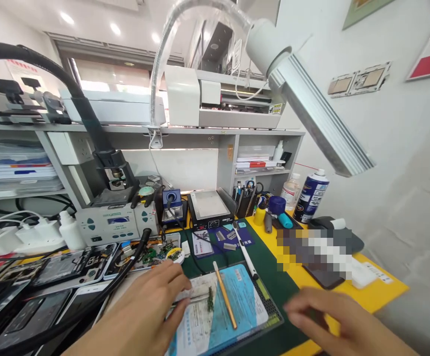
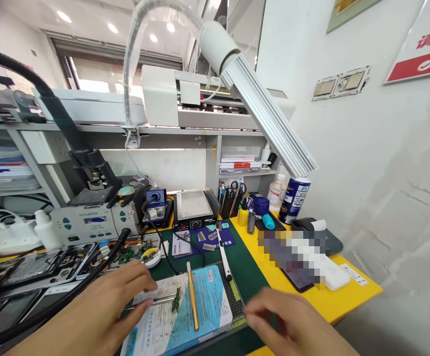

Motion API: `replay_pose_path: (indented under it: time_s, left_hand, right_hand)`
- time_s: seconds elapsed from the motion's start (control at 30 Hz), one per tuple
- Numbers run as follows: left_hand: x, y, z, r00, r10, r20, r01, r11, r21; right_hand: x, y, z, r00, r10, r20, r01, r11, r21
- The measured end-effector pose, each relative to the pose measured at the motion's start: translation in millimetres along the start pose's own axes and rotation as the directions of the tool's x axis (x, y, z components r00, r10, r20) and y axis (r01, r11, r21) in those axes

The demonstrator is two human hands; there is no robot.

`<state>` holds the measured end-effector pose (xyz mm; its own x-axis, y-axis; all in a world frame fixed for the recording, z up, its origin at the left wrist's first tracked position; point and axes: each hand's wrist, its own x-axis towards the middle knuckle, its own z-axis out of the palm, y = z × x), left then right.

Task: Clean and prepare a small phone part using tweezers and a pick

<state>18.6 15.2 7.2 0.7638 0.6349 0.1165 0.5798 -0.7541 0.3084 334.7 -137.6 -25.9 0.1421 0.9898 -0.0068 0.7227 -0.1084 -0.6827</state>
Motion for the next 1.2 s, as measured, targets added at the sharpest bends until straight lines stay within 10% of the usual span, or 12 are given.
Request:
replay_pose_path:
  time_s: [0.1, 0.33, 0.6, 0.83, 0.97, 1.2]
  left_hand:
    - [8.7, 4.1, 2.8, 0.998, 0.011, 0.056, -0.011, 1.0, -0.004]
    - [16.9, 5.8, 10.6, 0.994, -0.007, 0.11, 0.01, 1.0, -0.026]
    - [12.7, -2.9, 16.3, 0.998, -0.035, 0.056, 0.042, 0.99, -0.131]
    - [7.7, -16.5, 6.1, 0.993, -0.117, -0.027, 0.102, 0.942, -0.321]
    - [7.0, -29.0, 4.7, 0.983, -0.167, -0.082, 0.112, 0.882, -0.457]
    - [14.4, -47.0, 9.0, 0.944, -0.278, -0.175, 0.057, 0.663, -0.746]
  right_hand:
    - [56.2, -37.5, 2.3, 0.83, -0.523, 0.194, 0.532, 0.636, -0.559]
    - [114.8, -66.7, 28.1, 0.53, -0.692, 0.49, 0.757, 0.126, -0.641]
    - [122.7, -70.5, 34.8, 0.327, -0.761, 0.56, 0.799, -0.093, -0.594]
    - [137.2, -68.0, 32.7, 0.179, -0.869, 0.461, 0.841, -0.108, -0.53]
    - [143.5, -65.7, 22.1, 0.244, -0.954, 0.172, 0.864, 0.134, -0.485]
    - [156.1, -83.4, 23.7, 0.628, -0.666, -0.403, 0.722, 0.691, -0.018]
